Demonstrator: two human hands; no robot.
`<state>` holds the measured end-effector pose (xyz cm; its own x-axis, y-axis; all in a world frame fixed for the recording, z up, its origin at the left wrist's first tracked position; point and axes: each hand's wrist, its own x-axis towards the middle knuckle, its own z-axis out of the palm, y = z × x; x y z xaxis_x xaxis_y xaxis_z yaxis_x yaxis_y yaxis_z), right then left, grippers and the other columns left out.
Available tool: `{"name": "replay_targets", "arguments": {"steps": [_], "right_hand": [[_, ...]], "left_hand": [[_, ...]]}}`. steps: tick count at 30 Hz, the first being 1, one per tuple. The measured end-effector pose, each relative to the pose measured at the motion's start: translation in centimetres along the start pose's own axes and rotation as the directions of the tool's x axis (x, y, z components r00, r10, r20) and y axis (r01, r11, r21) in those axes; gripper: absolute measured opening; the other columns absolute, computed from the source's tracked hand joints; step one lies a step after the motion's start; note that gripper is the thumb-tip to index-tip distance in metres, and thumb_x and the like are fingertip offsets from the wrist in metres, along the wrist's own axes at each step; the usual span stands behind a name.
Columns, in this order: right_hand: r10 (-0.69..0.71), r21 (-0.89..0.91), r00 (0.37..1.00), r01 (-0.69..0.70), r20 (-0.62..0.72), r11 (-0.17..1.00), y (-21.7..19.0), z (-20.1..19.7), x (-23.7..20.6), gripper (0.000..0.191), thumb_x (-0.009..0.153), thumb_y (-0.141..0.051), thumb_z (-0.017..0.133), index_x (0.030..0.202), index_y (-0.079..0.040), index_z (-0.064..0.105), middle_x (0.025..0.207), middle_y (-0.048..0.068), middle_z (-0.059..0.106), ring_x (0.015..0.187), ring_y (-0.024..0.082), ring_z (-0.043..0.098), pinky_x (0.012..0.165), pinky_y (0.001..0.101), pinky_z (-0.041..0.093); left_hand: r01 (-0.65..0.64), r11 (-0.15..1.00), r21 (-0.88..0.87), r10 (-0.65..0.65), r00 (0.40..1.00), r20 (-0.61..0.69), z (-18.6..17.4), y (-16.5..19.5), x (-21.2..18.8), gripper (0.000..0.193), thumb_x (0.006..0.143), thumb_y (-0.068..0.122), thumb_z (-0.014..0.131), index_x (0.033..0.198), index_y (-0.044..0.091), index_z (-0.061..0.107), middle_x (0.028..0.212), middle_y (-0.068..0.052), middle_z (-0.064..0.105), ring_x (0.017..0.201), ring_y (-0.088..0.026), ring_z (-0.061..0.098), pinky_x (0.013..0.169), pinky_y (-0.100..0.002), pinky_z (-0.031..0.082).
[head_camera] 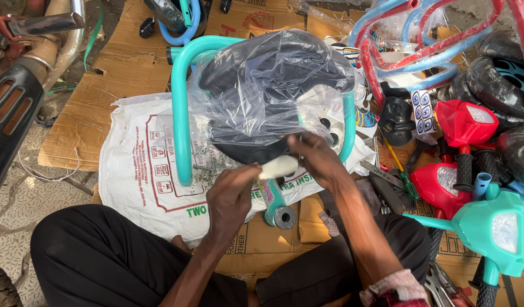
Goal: The person assembles a teal scooter frame by inserting a black plastic seat into the frame and securing it with a screwdriver. They use a hammer to tap the frame and a screwdriver to tighten the seat attachment.
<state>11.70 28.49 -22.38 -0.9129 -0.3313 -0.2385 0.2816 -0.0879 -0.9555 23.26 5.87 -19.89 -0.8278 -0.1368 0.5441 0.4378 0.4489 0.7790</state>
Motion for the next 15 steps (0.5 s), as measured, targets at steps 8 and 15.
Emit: {"name": "replay_targets", "arguments": {"steps": [8, 15], "right_hand": [[-0.282, -0.519, 0.931, 0.362, 0.23, 0.774, -0.2, 0.8, -7.2, 0.041, 0.092, -0.025, 0.079, 0.127, -0.003, 0.07, 0.102, 0.004, 0.072, 0.092, 0.01, 0.061, 0.078, 0.029, 0.05], [-0.26, 0.027, 0.729, 0.356, -0.633, 0.934, 0.0, -4.0, -11.6, 0.018, 0.09, -0.011, 0.077, 0.105, -0.007, 0.067, 0.074, -0.004, 0.058, 0.049, 0.003, 0.04, 0.041, 0.0196, 0.028]], "left_hand": [[0.519, 0.819, -0.244, -0.474, 0.852, 0.223, 1.3, -0.5, 0.3, 0.025, 0.09, 0.012, 0.073, 0.113, 0.003, 0.076, 0.095, -0.013, 0.082, 0.082, -0.016, 0.076, 0.071, -0.03, 0.06], [0.449, 0.882, -0.146, -0.458, 0.888, -0.033, 1.0, -1.2, 0.3, 0.042, 0.097, 0.031, 0.066, 0.125, 0.0, 0.058, 0.107, -0.013, 0.07, 0.087, -0.023, 0.071, 0.07, -0.036, 0.058]]}}
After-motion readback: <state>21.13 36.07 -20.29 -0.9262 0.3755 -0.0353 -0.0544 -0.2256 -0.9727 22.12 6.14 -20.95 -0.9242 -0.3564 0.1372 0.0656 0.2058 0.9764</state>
